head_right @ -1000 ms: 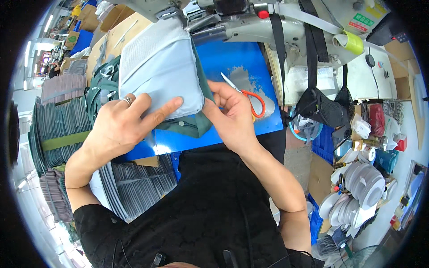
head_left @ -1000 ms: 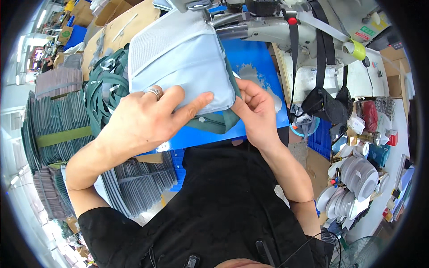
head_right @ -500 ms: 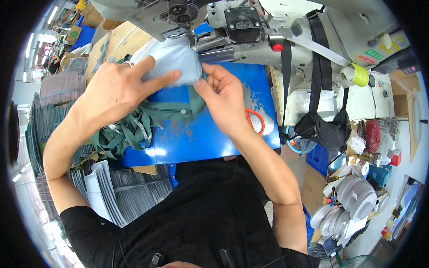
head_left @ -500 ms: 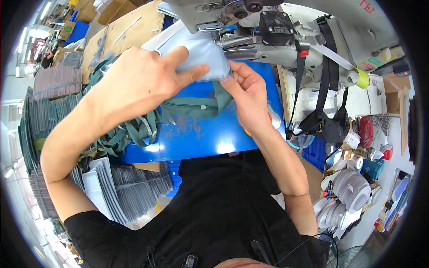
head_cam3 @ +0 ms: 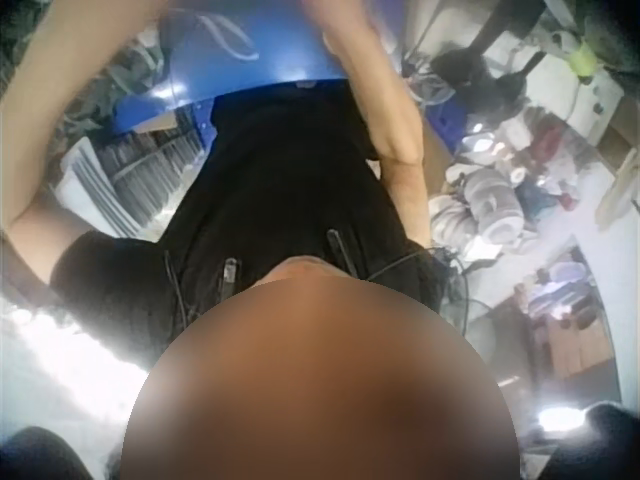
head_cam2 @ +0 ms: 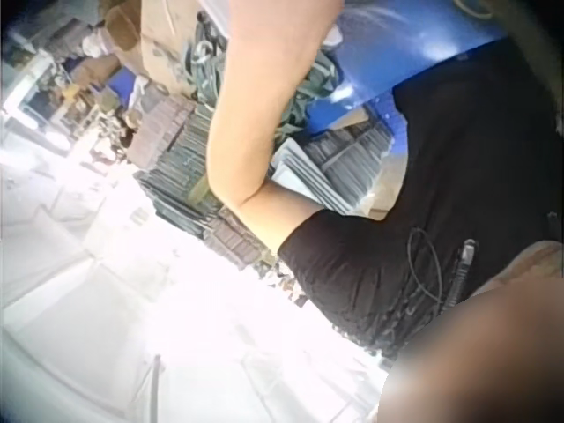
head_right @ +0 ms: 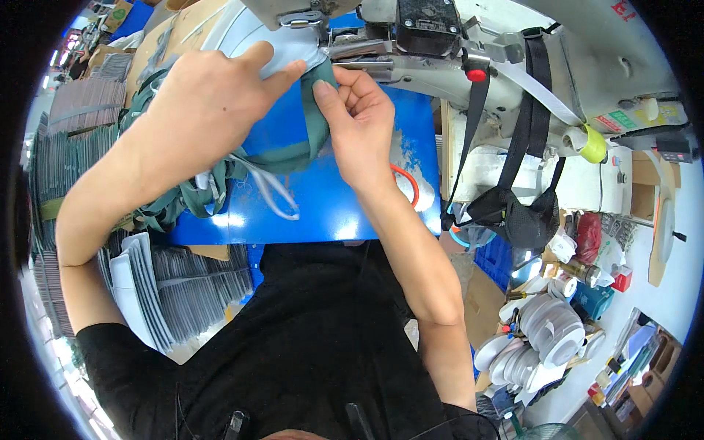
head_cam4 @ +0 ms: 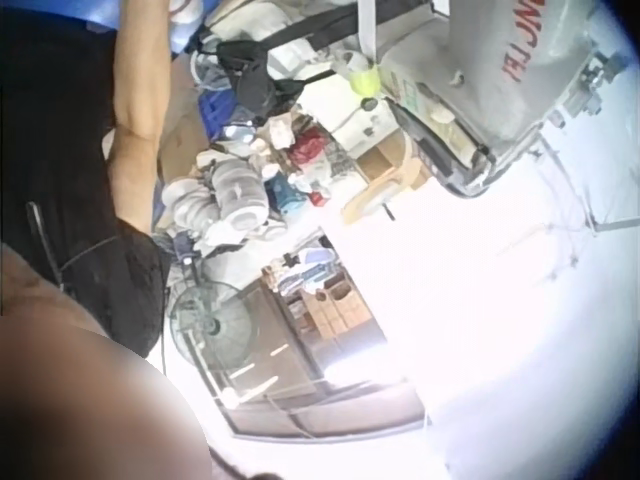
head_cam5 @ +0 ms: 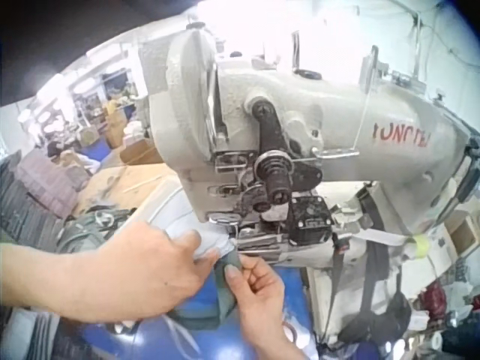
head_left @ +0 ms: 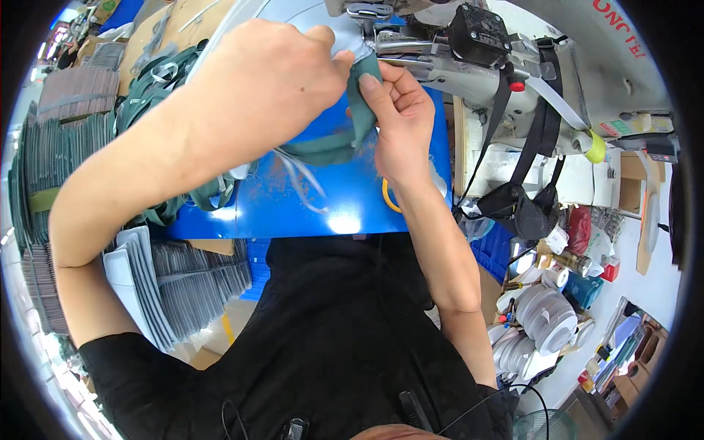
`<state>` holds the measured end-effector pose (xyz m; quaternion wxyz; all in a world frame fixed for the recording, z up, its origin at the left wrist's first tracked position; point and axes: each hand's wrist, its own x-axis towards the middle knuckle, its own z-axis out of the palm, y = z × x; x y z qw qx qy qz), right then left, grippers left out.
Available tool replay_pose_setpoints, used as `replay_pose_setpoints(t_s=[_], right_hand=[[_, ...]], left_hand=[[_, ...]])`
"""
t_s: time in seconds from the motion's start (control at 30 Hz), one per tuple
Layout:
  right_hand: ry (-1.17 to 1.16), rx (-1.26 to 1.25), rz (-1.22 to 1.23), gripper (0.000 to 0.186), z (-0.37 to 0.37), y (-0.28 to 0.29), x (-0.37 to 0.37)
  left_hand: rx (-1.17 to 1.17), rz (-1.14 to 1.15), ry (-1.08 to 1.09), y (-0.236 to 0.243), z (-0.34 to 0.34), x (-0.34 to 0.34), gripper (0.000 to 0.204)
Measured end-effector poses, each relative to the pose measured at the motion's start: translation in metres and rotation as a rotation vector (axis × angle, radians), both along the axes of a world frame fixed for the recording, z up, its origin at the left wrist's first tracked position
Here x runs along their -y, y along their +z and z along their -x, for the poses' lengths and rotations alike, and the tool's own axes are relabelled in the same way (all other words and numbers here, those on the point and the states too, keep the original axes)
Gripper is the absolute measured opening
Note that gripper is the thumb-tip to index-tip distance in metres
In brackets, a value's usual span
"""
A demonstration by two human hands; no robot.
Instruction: Sewing fabric and mesh components together using an industrial sewing machine to manufacture pouches.
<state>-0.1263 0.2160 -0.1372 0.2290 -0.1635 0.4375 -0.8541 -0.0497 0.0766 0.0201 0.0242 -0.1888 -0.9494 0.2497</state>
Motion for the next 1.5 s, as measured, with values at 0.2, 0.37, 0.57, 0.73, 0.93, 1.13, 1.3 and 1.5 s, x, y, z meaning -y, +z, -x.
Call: replay_pose_setpoints(t_s=[0.2,0.37,0.57,0.73,0.93,1.13,1.3,1.5], right_hand=[[-0.05,0.033,0.04,0.021,-0.003,-0.002,-0.005],[-0.083,-0.154,-0.118,0.027,-0.005,-0.012,-0.012],[-0.052,-0.371,-0.316,0.04,-0.034,0.001,-0.069],[0.102,-0.816,-0.28,0.037,-0.038,0.003,-0.094],[-0.181,-1.42,-0.614,0.034,-0.017,0.013,-0.083],[0.181,-1.352,-1.02,0.027,-0.006,0.041,-0.058],[0.473,-1.144,-1.279,0.033,0.002,0.097,-0.053],[0.383,-1.303,-1.267,0.031,-0.009,0.085,-0.051]], left_hand=[[-0.044,-0.165,0.134,-0.023,0.006,-0.038,0.04],[-0.167,-0.454,0.283,-0.041,0.023,-0.052,0.026],[-0.172,-0.888,0.367,-0.085,-0.035,-0.057,0.084],[-0.381,-0.987,0.182,-0.137,-0.065,-0.05,0.084],[-0.562,-1.011,0.055,-0.121,-0.073,-0.024,0.06],[-0.568,-0.976,0.072,-0.098,-0.072,-0.017,0.048],[-0.595,-0.933,0.036,-0.097,-0.066,-0.027,0.049],[-0.608,-0.866,0.053,-0.107,-0.063,-0.03,0.052]])
